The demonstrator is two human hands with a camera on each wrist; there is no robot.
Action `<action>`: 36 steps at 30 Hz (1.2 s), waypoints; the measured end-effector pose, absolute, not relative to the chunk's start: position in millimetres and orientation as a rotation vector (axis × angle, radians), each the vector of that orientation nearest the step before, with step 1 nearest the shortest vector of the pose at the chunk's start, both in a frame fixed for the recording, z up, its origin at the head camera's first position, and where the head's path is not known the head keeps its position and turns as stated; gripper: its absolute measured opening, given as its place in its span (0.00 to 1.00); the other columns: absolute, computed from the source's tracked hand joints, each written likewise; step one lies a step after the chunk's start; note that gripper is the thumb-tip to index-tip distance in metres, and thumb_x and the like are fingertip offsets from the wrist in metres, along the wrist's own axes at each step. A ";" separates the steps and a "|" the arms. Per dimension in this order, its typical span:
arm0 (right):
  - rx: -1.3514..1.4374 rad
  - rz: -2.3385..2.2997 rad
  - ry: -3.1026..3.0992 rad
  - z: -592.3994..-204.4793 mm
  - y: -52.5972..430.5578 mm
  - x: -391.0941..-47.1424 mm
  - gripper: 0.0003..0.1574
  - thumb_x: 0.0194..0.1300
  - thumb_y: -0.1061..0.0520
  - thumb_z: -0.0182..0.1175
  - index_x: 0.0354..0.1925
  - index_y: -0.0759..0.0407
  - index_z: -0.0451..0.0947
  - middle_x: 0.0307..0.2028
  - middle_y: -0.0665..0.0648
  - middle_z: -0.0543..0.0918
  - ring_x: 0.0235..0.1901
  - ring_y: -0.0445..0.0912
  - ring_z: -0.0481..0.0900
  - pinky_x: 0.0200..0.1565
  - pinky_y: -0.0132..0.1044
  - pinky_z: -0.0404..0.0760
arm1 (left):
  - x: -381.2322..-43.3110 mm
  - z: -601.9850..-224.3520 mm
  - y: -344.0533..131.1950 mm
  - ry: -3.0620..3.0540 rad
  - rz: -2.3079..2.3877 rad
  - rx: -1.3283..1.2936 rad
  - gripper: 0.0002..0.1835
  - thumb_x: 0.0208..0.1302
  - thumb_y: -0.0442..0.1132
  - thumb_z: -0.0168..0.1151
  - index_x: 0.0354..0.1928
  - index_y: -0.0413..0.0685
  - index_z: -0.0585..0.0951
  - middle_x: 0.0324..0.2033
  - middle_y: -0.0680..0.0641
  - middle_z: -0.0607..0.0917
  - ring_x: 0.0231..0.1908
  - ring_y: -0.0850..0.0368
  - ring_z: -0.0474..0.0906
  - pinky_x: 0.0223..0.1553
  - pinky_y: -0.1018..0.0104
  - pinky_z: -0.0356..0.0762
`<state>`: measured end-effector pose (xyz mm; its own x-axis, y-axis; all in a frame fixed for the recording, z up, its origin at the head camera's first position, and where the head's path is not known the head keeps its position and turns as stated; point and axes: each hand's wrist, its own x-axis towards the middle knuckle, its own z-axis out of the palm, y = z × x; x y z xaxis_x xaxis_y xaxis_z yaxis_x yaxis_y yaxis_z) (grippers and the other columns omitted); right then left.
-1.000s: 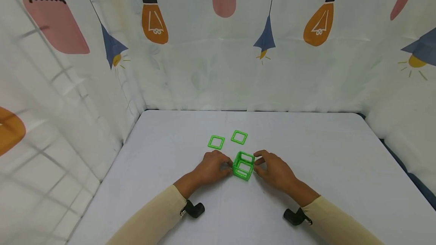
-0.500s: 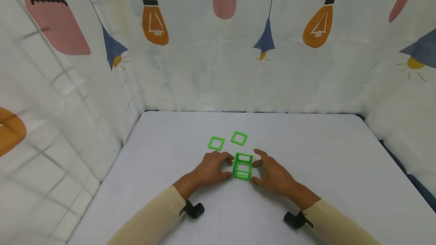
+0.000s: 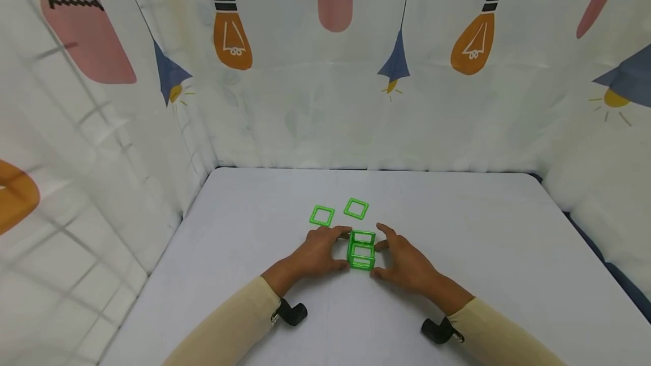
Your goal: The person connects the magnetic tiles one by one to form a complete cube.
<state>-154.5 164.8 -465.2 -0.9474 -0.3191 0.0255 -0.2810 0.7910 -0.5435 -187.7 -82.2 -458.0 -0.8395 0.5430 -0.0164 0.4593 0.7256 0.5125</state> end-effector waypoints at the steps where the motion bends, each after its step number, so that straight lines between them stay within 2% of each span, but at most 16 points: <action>1: -0.495 -0.867 2.914 -465.8 164.7 -154.6 0.67 0.52 0.51 0.82 0.78 0.58 0.52 0.51 0.46 0.85 0.62 0.51 0.75 0.64 0.50 0.71 | -187.3 -458.3 -82.1 2.764 0.756 0.805 0.42 0.57 0.50 0.78 0.73 0.51 0.70 0.58 0.53 0.82 0.59 0.51 0.74 0.65 0.46 0.62; 9: -0.532 -0.836 2.930 -466.3 164.3 -155.7 0.66 0.53 0.53 0.81 0.78 0.57 0.52 0.53 0.46 0.85 0.62 0.51 0.75 0.63 0.50 0.73 | -185.1 -459.9 -83.1 2.768 0.804 0.795 0.42 0.56 0.52 0.79 0.70 0.49 0.72 0.56 0.53 0.81 0.56 0.53 0.74 0.63 0.48 0.64; 19: -0.533 -0.829 2.897 -465.6 163.3 -156.7 0.62 0.57 0.55 0.78 0.79 0.57 0.52 0.57 0.46 0.84 0.65 0.52 0.74 0.63 0.51 0.72 | -184.6 -465.0 -83.6 2.798 0.774 0.804 0.46 0.54 0.55 0.80 0.72 0.49 0.69 0.53 0.54 0.80 0.55 0.55 0.74 0.63 0.47 0.64; 26: -0.551 -0.807 2.891 -462.6 162.7 -157.7 0.59 0.59 0.57 0.76 0.79 0.57 0.52 0.56 0.47 0.84 0.66 0.52 0.73 0.64 0.50 0.72 | -183.8 -465.4 -84.2 2.812 0.738 0.802 0.44 0.55 0.55 0.79 0.70 0.46 0.72 0.56 0.52 0.80 0.59 0.53 0.73 0.64 0.47 0.65; 32: -0.553 -0.824 2.865 -462.7 164.0 -160.5 0.59 0.59 0.59 0.76 0.78 0.58 0.53 0.55 0.46 0.85 0.66 0.52 0.73 0.65 0.51 0.71 | -183.1 -463.8 -85.4 2.806 0.748 0.798 0.40 0.56 0.53 0.79 0.67 0.47 0.74 0.53 0.54 0.81 0.58 0.54 0.73 0.63 0.49 0.66; 36: -0.558 -0.877 2.807 -460.6 168.4 -165.7 0.55 0.63 0.63 0.71 0.78 0.58 0.52 0.55 0.47 0.85 0.65 0.51 0.74 0.64 0.52 0.71 | -182.6 -463.2 -86.7 2.796 0.759 0.785 0.35 0.57 0.52 0.79 0.63 0.48 0.76 0.50 0.55 0.80 0.55 0.55 0.73 0.61 0.52 0.69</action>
<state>-165.7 168.4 -460.6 -0.9198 -0.3913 -0.0302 -0.3045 0.7601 -0.5740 -182.6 -86.7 -463.2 -0.8540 0.5202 0.0015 0.4496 0.7367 0.5050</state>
